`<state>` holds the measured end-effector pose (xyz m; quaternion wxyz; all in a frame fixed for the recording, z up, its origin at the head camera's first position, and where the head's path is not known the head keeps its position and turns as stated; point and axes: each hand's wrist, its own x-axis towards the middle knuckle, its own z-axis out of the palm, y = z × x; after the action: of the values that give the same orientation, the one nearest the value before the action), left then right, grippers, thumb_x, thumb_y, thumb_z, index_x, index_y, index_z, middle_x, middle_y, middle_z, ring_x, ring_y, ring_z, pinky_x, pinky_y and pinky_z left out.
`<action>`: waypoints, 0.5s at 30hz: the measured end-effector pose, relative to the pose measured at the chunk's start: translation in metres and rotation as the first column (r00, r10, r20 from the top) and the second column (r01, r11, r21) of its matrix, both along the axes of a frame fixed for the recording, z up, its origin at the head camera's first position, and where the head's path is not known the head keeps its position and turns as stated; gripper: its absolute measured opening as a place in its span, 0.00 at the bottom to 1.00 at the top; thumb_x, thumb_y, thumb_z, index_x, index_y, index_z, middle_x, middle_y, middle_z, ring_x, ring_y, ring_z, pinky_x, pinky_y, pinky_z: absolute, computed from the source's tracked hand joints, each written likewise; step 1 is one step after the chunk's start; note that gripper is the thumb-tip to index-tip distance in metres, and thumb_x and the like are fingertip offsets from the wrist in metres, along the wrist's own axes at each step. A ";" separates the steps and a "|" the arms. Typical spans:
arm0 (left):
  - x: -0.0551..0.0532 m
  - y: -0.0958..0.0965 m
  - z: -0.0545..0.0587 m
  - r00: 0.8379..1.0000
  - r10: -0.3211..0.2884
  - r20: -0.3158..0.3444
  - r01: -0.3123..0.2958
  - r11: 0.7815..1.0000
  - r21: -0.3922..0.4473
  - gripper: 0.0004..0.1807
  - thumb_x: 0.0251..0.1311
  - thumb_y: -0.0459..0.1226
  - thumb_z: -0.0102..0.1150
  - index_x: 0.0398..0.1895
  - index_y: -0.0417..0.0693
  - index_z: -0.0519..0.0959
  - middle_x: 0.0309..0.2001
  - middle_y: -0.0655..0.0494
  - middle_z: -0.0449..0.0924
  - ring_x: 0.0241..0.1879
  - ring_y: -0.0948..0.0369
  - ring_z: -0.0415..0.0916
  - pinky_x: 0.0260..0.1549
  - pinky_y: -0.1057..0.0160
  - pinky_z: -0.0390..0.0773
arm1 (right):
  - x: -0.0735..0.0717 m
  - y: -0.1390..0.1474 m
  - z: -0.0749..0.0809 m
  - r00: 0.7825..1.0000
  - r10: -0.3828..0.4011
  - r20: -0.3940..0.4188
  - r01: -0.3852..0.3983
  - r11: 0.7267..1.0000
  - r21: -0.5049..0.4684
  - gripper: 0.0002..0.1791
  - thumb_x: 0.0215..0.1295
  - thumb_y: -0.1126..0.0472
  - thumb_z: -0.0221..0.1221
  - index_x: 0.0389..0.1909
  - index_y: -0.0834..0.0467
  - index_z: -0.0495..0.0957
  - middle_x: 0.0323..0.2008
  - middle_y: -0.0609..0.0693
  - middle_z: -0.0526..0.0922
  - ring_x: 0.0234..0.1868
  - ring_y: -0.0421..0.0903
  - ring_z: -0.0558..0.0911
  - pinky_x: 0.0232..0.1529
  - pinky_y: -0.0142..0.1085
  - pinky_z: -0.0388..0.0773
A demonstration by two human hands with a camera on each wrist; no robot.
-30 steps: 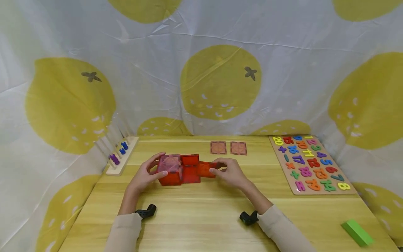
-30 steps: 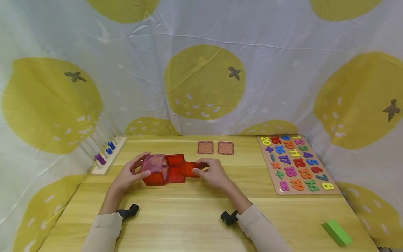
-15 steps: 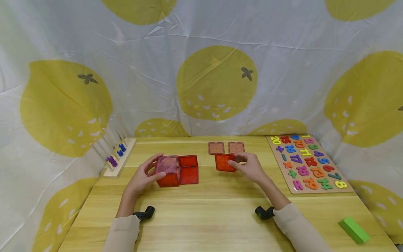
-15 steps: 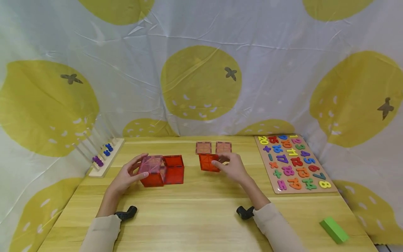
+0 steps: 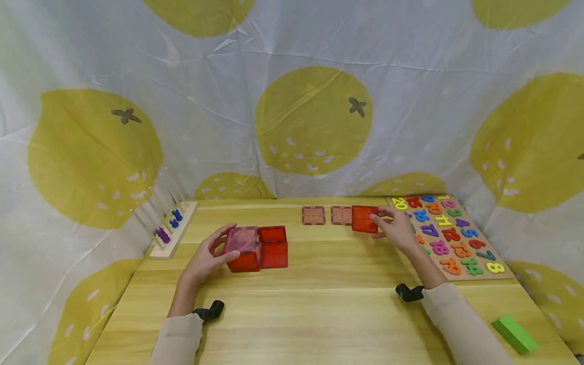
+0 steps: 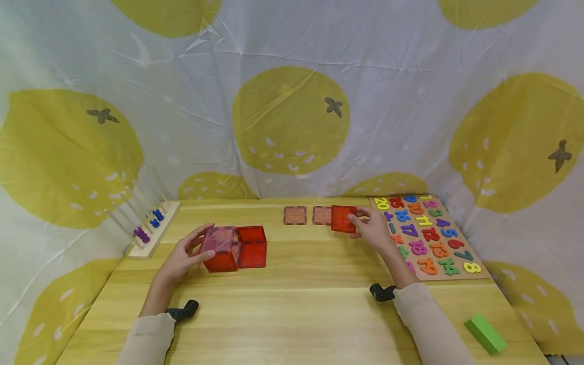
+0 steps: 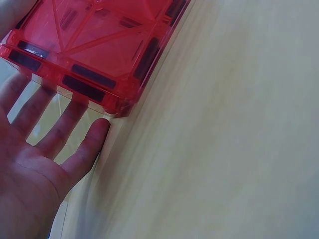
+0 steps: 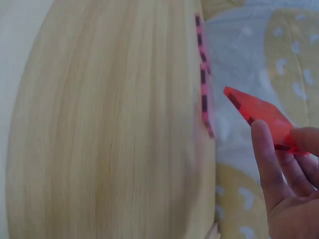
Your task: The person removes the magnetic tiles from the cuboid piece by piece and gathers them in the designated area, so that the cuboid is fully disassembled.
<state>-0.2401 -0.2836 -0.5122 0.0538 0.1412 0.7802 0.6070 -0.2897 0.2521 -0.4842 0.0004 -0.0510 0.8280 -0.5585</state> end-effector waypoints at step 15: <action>0.002 0.000 -0.001 1.000 -0.003 -0.007 0.003 1.000 0.002 0.41 0.65 0.35 0.67 0.80 0.54 0.61 0.77 0.47 0.60 0.75 0.39 0.60 0.59 0.68 0.79 | -0.021 0.021 -0.004 0.977 -0.208 0.036 0.201 0.968 0.152 0.23 0.72 0.59 0.63 0.61 0.68 0.77 0.49 0.63 0.81 0.40 0.56 0.91 0.36 0.32 0.87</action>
<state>-0.2381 -0.2836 -0.5130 0.0519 0.1443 0.7795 0.6074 -0.3103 0.2728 -0.4884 -0.0320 0.0491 0.8676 -0.4938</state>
